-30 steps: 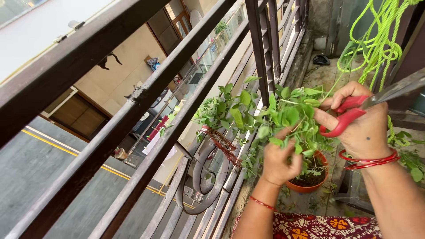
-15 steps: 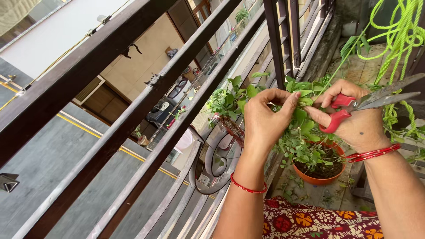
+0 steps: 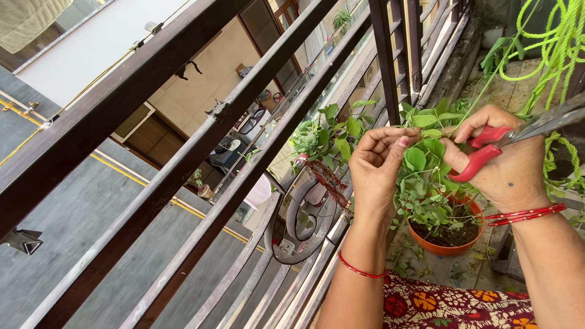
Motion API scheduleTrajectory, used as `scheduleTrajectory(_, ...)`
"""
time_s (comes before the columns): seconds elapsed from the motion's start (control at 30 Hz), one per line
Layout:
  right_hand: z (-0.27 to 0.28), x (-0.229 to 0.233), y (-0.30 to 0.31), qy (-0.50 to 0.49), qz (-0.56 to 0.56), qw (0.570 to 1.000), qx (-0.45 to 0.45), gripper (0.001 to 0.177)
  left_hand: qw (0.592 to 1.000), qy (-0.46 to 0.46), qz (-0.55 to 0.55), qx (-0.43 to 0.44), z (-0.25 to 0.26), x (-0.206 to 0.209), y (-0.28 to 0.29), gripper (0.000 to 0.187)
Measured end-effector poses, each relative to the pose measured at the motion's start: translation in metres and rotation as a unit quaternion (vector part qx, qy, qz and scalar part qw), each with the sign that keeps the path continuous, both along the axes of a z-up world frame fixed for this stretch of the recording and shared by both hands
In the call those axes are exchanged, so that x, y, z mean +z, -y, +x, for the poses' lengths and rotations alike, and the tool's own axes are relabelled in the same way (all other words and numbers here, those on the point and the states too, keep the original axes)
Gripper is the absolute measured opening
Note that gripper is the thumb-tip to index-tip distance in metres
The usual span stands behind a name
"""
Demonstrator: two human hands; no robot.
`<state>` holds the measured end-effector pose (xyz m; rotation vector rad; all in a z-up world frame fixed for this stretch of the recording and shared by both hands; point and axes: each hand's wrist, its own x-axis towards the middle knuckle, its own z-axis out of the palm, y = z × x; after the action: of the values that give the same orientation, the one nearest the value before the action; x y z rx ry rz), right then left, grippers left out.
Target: The person trims a hanging potted plant using red-handled scissors. They cut several stems and leaves, collecting the trimmed pieces in the pot. The person also removes a small black object from the plant and discards it.
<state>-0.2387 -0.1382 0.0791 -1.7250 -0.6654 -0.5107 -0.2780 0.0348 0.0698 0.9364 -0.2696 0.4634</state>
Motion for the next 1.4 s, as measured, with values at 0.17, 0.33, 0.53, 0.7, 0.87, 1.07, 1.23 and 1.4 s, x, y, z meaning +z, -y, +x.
scheduleTrajectory(0.17, -0.002, 0.001, 0.001, -0.013, 0.004, 0.999, 0.037, 0.021, 0.998, -0.046, 0.034, 0.036, 0.006, 0.002, 0.007, 0.03)
scheduleTrajectory(0.33, -0.008, 0.005, -0.001, -0.011, 0.063, 0.997, 0.032, 0.025, 0.997, -0.011, -0.006, 0.07, 0.001, 0.006, 0.009, 0.037)
scheduleTrajectory(0.53, -0.007, 0.004, 0.001, -0.08, 0.242, 0.957, 0.14, 0.028, 0.995, 0.027, -0.019, 0.099, -0.016, 0.012, 0.02, 0.048)
scheduleTrajectory(0.7, -0.007, 0.003, -0.002, -0.076, 0.236, 0.959, 0.137, 0.029, 0.994, 0.043, -0.095, 0.042, -0.02, 0.017, 0.022, 0.054)
scheduleTrajectory(0.87, -0.013, 0.005, -0.003, -0.067, 0.211, 0.965, 0.14, 0.026, 0.995, 0.037, -0.049, 0.083, -0.021, 0.012, 0.024, 0.039)
scheduleTrajectory(1.07, -0.014, 0.012, -0.001, -0.069, 0.213, 0.963, 0.149, 0.027, 0.986, -0.001, -0.021, 0.164, -0.017, 0.008, 0.025, 0.029)
scheduleTrajectory(1.23, -0.016, 0.012, 0.0, -0.07, 0.214, 0.963, 0.147, 0.025, 0.986, 0.058, 0.001, 0.157, -0.021, 0.007, 0.022, 0.019)
scheduleTrajectory(1.4, -0.014, 0.013, 0.004, -0.054, 0.214, 0.965, 0.139, 0.024, 0.984, 0.073, -0.026, 0.163, -0.019, 0.004, 0.016, 0.013)
